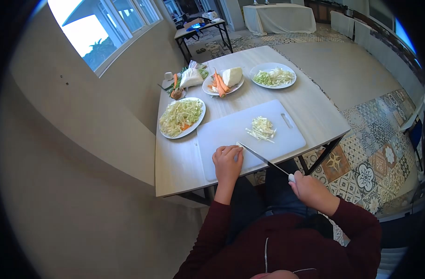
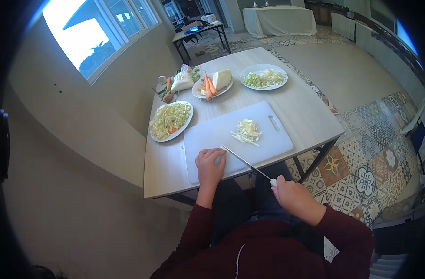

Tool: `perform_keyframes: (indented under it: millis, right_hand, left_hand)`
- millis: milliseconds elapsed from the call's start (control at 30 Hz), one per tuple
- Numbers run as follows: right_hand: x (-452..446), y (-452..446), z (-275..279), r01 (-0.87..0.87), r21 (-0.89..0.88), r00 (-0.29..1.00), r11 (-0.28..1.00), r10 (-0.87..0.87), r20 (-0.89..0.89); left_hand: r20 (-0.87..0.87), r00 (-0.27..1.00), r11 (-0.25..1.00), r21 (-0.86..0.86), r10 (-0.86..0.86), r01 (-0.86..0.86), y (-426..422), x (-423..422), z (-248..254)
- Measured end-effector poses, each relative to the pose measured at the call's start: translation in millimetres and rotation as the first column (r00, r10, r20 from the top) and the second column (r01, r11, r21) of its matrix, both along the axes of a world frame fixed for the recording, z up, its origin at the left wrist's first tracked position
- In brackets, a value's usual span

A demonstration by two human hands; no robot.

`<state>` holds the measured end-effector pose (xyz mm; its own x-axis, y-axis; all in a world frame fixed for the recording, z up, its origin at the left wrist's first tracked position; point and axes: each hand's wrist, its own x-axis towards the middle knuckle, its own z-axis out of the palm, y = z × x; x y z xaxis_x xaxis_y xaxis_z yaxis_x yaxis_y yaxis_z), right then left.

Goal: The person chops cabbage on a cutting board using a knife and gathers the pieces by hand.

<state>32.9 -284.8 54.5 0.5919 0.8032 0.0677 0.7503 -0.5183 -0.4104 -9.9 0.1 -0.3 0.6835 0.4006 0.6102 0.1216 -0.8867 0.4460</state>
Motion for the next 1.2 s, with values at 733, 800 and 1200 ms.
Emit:
perform_keyframes:
  millis: [733,800,1200]
  right_hand:
    - [21,64,14,-0.01,-0.041,1.0,0.999,0.01,-0.014]
    - [22,73,9,0.01,-0.053,1.0,0.999,-0.009,0.01]
    - [15,25,19,0.018,-0.124,0.998,0.992,-0.009,0.069]
  left_hand:
    - [-0.009,1.0,1.0,0.023,0.01,-0.01,2,1,-3]
    - [-0.011,1.0,0.999,0.029,0.014,-0.014,1,1,-3]
    - [0.004,1.0,0.999,0.039,0.029,-0.029,1,1,-3]
